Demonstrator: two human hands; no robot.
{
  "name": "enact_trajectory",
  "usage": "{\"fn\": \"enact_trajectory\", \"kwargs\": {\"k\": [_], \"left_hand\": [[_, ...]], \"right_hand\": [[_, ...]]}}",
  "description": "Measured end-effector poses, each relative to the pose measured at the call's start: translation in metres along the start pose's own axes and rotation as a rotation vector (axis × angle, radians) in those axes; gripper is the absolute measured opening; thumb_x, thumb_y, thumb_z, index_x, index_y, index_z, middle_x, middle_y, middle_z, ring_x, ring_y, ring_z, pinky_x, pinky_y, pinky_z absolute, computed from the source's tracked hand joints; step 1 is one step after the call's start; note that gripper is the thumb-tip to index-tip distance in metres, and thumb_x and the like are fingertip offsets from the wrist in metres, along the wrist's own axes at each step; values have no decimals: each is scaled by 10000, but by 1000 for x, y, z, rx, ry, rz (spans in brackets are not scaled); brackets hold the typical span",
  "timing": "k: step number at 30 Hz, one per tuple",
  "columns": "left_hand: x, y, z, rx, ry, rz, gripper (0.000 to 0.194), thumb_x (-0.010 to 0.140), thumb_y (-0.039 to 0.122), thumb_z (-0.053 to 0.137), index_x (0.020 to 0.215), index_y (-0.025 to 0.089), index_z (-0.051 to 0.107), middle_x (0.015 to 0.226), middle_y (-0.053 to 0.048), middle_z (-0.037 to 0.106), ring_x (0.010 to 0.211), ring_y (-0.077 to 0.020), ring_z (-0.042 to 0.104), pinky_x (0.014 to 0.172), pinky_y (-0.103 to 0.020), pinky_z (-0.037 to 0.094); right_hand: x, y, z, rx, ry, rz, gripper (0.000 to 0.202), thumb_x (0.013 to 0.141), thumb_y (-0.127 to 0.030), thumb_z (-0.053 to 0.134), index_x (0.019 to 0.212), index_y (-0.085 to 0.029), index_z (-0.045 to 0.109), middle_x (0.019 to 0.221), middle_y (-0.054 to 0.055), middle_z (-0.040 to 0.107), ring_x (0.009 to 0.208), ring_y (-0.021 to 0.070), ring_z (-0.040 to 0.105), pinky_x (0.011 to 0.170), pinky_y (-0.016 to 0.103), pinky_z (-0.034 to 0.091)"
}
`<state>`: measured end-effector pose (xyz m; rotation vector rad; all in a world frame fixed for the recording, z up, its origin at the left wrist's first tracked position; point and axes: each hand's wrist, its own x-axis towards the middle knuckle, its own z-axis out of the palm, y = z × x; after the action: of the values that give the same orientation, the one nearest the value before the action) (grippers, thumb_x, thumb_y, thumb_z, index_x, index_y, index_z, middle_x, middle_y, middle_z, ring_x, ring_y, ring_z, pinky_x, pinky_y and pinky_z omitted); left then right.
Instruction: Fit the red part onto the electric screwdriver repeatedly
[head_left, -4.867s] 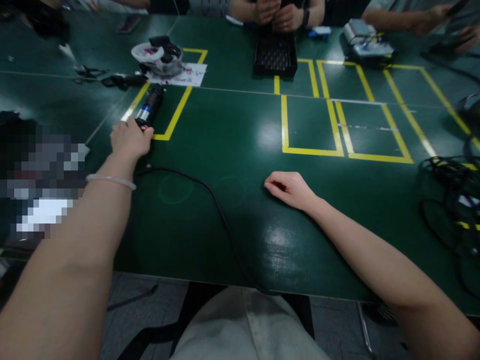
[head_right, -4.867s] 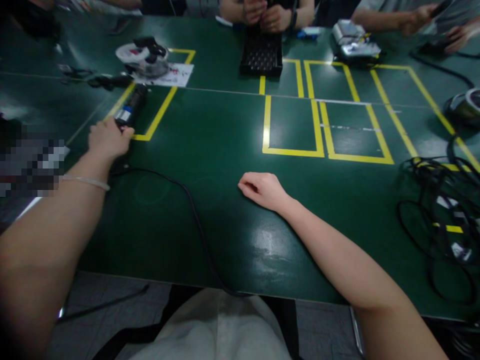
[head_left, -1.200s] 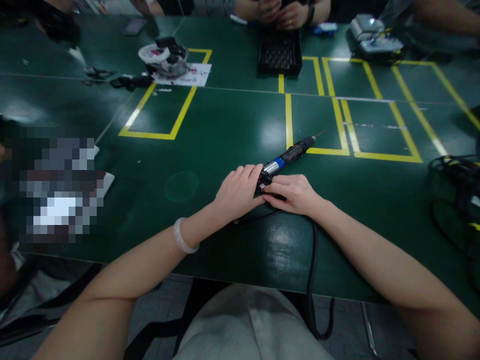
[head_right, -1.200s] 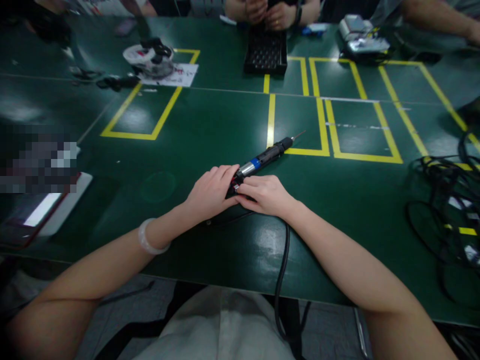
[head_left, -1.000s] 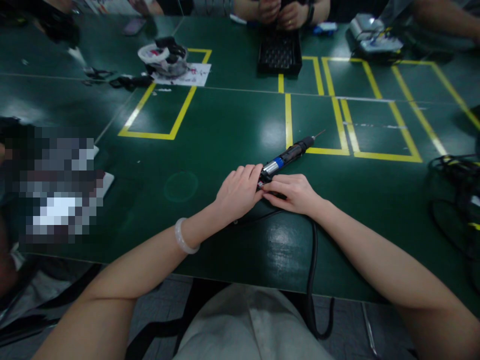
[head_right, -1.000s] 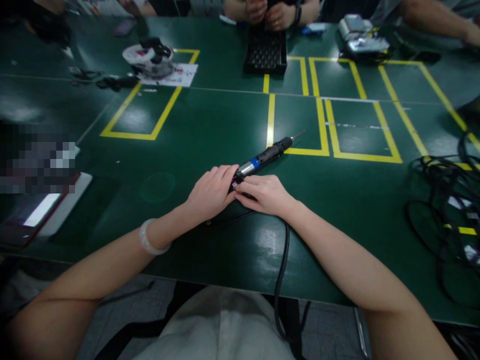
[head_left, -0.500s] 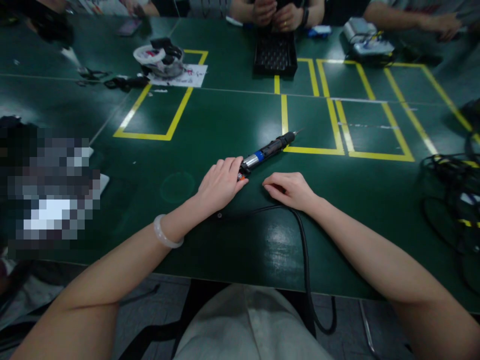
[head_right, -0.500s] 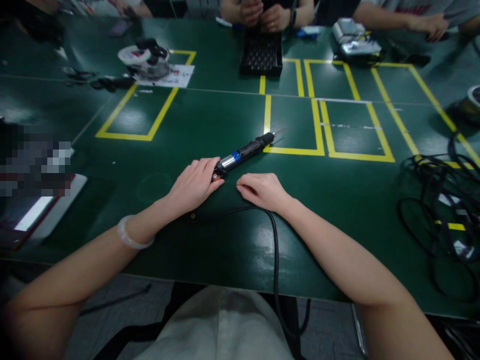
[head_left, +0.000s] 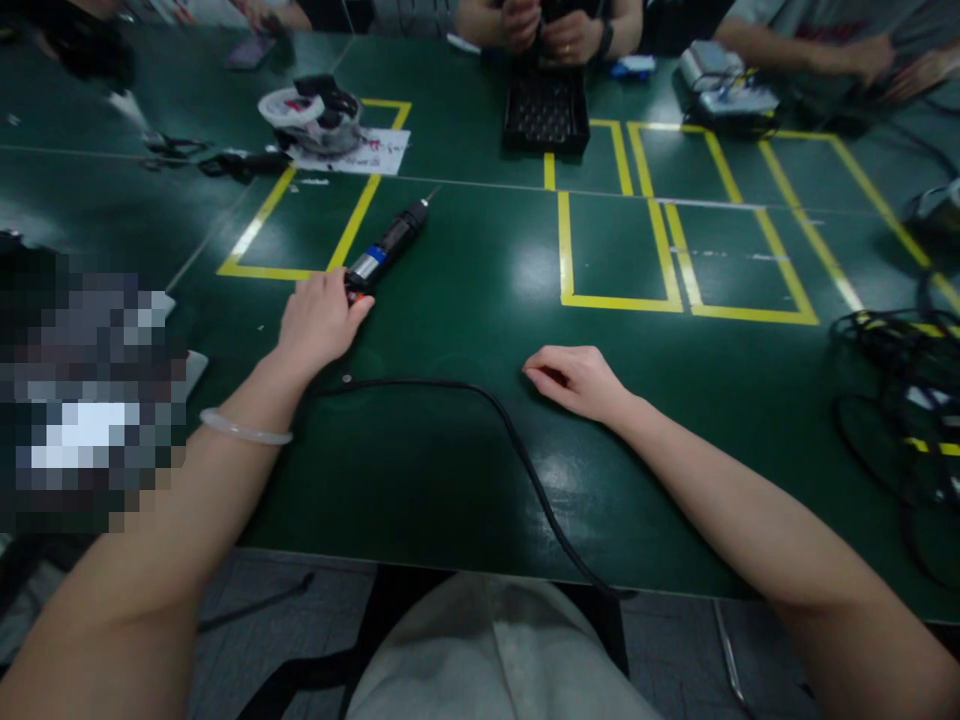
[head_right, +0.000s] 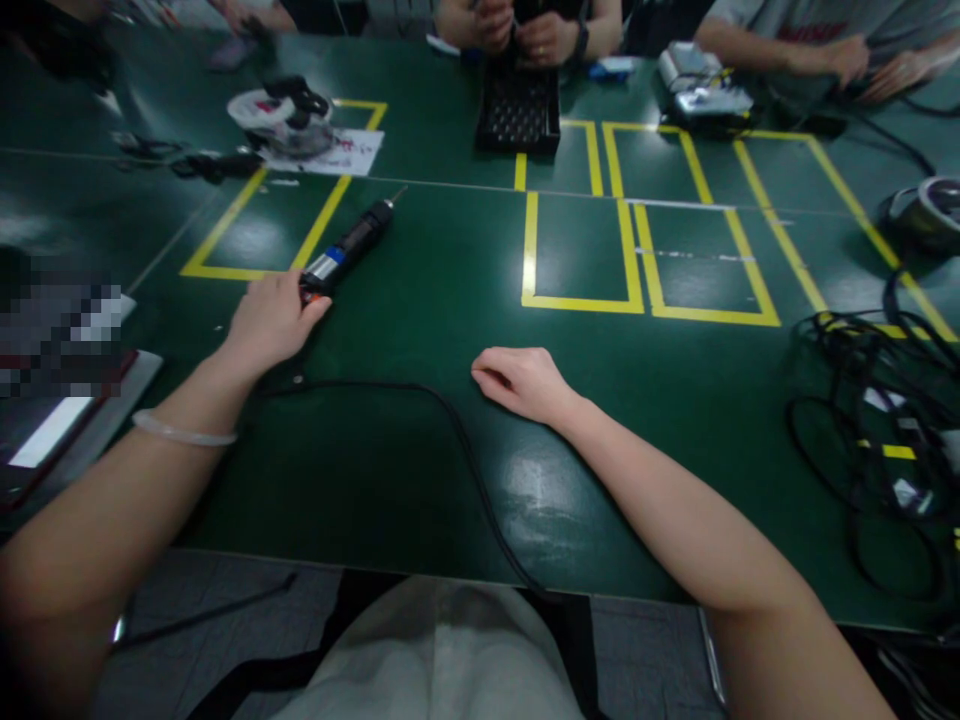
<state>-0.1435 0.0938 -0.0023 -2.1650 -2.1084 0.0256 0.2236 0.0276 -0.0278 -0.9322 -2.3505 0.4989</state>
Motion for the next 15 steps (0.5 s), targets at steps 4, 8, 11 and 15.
{"fn": "enact_trajectory", "kwargs": {"k": [4,8,11,15], "left_hand": [[17,-34,7,-27,-5,-118,758,1054,689,122,1361,57,406,1352,-182,512,1195,-335,489,1051,-481,401],[35,-61,14,-43,7,-201,754,1048,707,128,1352,70,394,1386,-152,489,1232,-328,447,1072,-489,367],[44,-72,17,-48,10,-242,687,1078,640,182,1347,47,403,1398,-157,485,1245,-326,431,1066,-496,358],[44,-73,15,-53,28,-229,614,1095,556,229,1370,30,385,1436,-149,461,1270,-333,413,1071,-503,325]], "right_hand": [[0,0,0,0,-15,2,208,994,-269,501,907,-193,674,819,28,718,680,126,634,665,235,447],[0,1,0,-3,-15,6,211,998,-276,501,908,-194,674,815,26,715,677,128,634,665,238,447],[0,1,0,-1,-7,-3,207,996,-270,509,909,-185,677,815,28,714,672,126,634,659,238,444],[-1,1,0,4,-9,-3,208,1000,-269,507,912,-187,677,819,27,715,678,125,635,660,235,445]]}}
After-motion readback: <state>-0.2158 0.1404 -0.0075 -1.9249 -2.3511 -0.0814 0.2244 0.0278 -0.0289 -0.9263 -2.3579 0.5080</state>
